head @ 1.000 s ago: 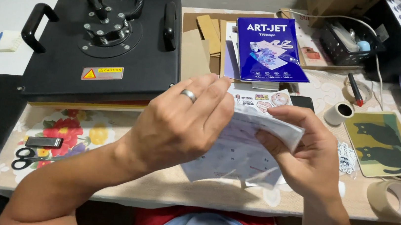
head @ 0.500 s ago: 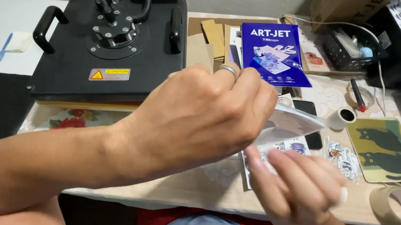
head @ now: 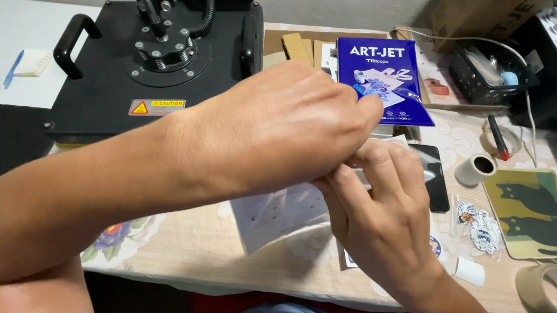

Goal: The person holds up a sheet of printed stickers, places it onto a plastic sleeve containing a booklet, and then slides the sheet inside the sleeve.

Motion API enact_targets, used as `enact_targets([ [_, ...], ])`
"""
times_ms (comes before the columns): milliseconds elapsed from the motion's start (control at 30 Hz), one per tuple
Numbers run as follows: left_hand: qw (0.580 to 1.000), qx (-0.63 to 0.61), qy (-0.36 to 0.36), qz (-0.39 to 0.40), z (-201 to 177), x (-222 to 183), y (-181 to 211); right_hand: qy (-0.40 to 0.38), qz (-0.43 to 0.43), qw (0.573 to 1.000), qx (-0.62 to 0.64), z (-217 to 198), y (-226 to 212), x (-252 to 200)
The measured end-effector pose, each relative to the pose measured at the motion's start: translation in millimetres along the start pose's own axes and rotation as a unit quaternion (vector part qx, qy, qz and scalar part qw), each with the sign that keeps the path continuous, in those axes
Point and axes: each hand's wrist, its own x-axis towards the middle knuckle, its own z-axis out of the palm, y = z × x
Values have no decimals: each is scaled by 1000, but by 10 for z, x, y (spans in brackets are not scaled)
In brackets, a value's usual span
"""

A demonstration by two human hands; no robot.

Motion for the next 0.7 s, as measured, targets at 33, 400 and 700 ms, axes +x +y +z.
enact_targets([
  [33,1000,-6,-11,-5,3,-6,-8,-9,0,1000,12,2,3,3],
  [400,982,-137,-93,-94,263,20,64,-103,-24,979,173,276,175,-15],
  [700,984,-136,-9,-115,293,-166,31,46,-77,992,91,611,111,-29],
])
